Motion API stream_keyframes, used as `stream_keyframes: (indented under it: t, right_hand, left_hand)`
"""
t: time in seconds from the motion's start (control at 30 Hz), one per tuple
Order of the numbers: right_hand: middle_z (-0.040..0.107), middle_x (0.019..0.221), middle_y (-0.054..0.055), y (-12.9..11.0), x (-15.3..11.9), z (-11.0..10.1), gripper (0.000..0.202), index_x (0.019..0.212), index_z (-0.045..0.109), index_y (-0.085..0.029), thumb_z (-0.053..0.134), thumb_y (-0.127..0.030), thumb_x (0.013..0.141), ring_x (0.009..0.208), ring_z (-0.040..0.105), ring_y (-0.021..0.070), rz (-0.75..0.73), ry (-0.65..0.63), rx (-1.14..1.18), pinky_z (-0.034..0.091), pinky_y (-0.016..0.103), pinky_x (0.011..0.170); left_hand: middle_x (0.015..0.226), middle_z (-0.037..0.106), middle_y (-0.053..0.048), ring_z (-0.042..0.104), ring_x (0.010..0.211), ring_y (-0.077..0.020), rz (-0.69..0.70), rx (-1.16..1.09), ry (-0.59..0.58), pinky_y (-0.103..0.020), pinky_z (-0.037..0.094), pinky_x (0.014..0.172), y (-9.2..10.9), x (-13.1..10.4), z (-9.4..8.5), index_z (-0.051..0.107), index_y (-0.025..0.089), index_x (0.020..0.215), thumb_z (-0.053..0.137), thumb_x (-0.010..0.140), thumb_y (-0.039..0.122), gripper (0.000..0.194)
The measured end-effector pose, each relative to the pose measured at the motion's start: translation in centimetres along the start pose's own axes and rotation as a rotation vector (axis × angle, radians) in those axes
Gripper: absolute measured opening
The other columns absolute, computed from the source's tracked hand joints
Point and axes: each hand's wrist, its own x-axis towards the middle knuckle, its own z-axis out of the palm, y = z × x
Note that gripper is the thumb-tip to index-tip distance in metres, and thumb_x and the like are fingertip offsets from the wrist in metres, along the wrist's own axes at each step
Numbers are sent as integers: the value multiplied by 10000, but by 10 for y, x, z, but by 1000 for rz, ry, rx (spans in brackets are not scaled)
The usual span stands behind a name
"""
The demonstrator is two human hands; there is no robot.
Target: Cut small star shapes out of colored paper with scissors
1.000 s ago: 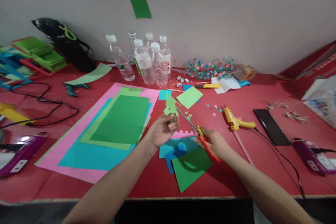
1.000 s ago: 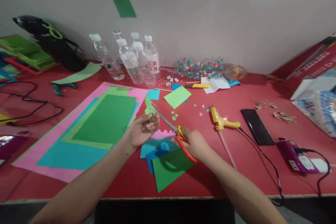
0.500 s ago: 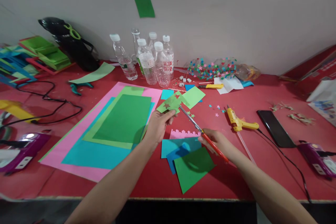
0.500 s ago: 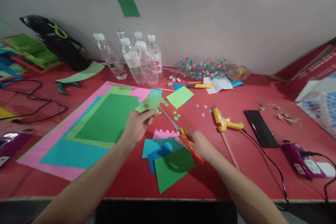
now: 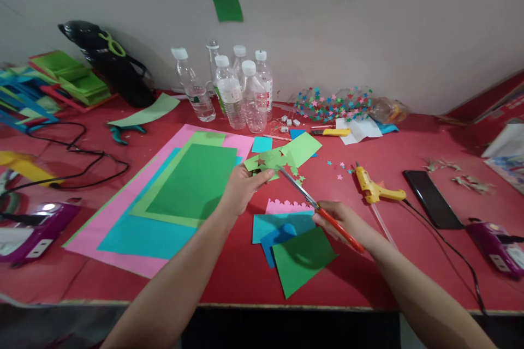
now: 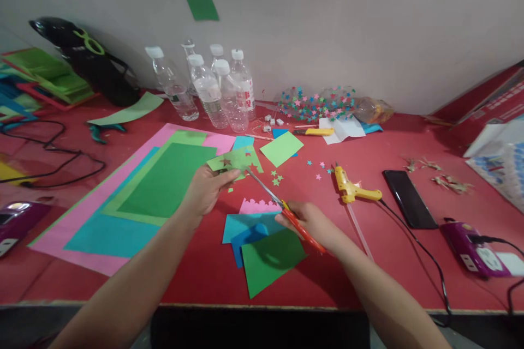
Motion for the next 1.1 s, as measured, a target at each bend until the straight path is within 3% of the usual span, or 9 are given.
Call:
stream_keyframes:
  t: [0.07, 0.2, 0.27, 0.33, 0.5, 0.63, 0.9, 1.1]
  right_hand:
    - [378, 476, -69, 2, 0, 4, 439, 685, 389, -210, 499, -599, 857, 396, 346, 76, 35, -21, 110, 269, 202, 391]
    - [391, 419, -75, 6, 2, 11, 467, 674, 387, -216, 464, -646, 841, 342, 343, 72, 22, 24, 203, 303, 205, 370]
    - [407, 410, -71, 7, 3, 13, 470, 670, 392, -215, 464, -648, 836, 337, 341, 70, 17, 53, 203, 297, 207, 370]
    - [402, 405, -75, 7, 4, 15, 469, 668, 386, -215, 477, -645, 832, 336, 334, 68, 26, 60, 209, 278, 206, 369]
    - [395, 448, -74, 7, 3, 15, 464, 677, 388, -210, 503, -631, 833, 389, 350, 71, 10, 41, 196, 270, 202, 394]
    - [389, 457, -74, 5, 2, 14, 447, 670, 379, -211, 503, -601, 851, 388, 356, 71, 1, 22, 170, 270, 203, 397]
    - [403, 486, -77, 5, 1, 15, 380, 689, 374, -209, 500, -504, 892, 384, 378, 62, 20, -31, 156, 283, 193, 398]
    - [403, 496, -76, 6, -2, 15, 386, 684, 359, -212, 478, -503, 908, 388, 390, 65, 0, -41, 124, 291, 198, 406]
  left_hand:
    - [572, 547, 57, 412, 466, -39, -15, -84, -10, -194, 299, 465, 0, -1, 1, 615, 156, 751, 754, 623, 238, 206]
    - [643, 587, 19, 576, 602, -100, -176, -366, -135, -218, 389, 541, -4, -6, 9, 544, 169, 721, 751, 592, 251, 258]
    - [703, 618, -17, 589, 640, -115, -249, -366, -281, -227, 396, 548, -8, -10, 15, 582, 151, 753, 755, 594, 291, 274]
    - [673, 610, -18, 548, 587, -95, -225, -286, -335, -225, 379, 532, -12, -13, 19, 612, 138, 758, 747, 639, 352, 280]
    - [568, 583, -1, 516, 524, -82, -3, -125, -72, -227, 387, 523, -18, -14, 19, 611, 146, 643, 663, 764, 417, 301]
    - [576, 598, 15, 523, 514, -76, 146, -78, 31, -225, 408, 528, -18, -11, 14, 597, 163, 646, 631, 804, 355, 252]
    - [539, 589, 28, 515, 497, -68, 184, -63, 67, -207, 411, 511, -19, -9, 13, 609, 168, 628, 643, 783, 279, 193]
    - [521, 584, 23, 516, 491, -68, 134, -46, 121, -205, 414, 504, -19, -11, 14, 624, 160, 591, 658, 746, 260, 187]
